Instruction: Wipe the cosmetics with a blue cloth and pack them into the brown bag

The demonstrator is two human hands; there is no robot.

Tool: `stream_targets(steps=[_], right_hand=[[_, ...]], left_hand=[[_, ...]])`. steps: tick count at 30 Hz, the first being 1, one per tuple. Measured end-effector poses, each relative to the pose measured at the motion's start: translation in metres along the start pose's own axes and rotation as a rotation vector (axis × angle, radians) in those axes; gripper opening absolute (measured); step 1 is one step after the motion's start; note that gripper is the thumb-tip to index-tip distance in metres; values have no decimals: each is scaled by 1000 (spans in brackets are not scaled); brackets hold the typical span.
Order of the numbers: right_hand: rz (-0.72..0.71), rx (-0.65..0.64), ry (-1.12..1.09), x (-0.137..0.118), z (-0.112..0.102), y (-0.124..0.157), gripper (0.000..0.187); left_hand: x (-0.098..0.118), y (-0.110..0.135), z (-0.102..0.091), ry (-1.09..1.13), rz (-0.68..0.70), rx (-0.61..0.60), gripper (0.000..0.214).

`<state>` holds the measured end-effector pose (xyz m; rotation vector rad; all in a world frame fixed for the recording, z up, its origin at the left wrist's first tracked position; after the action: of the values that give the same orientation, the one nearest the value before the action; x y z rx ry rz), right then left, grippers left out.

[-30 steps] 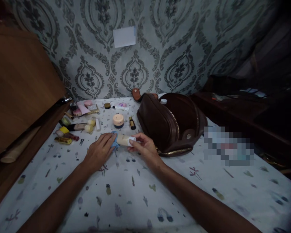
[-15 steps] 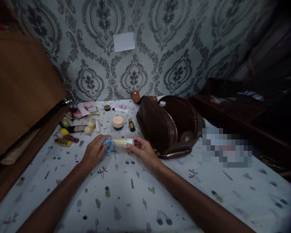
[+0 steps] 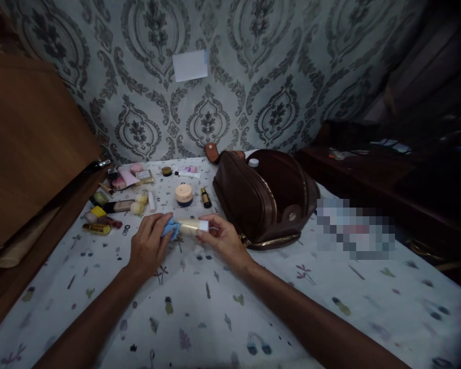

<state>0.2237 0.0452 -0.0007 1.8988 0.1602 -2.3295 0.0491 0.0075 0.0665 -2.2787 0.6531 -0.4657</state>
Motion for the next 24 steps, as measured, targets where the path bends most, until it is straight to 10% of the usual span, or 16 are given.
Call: stream_targets(steps=[12,19,24], right_hand=[[37,0,-6,-3,1,2,39],[-44,12,78,-6,2,1,37],[-72,15,70,-5,0,-1,33]], left_hand=[[-27,-3,-17,19,-163,139,33],[40,6,10,142,322,-60,46],[40,6,22,76,329,-132,46]])
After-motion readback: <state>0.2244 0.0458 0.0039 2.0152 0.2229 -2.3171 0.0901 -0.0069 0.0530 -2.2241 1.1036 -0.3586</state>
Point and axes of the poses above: each hand's wrist, its own y-axis away from the middle knuckle, its own z-axis out of the palm, x = y × z, the point moved 7 cm from there along -y, towards the middle knuckle, and after that the axes turned 3 degrees about y, right-handed, at the moved point
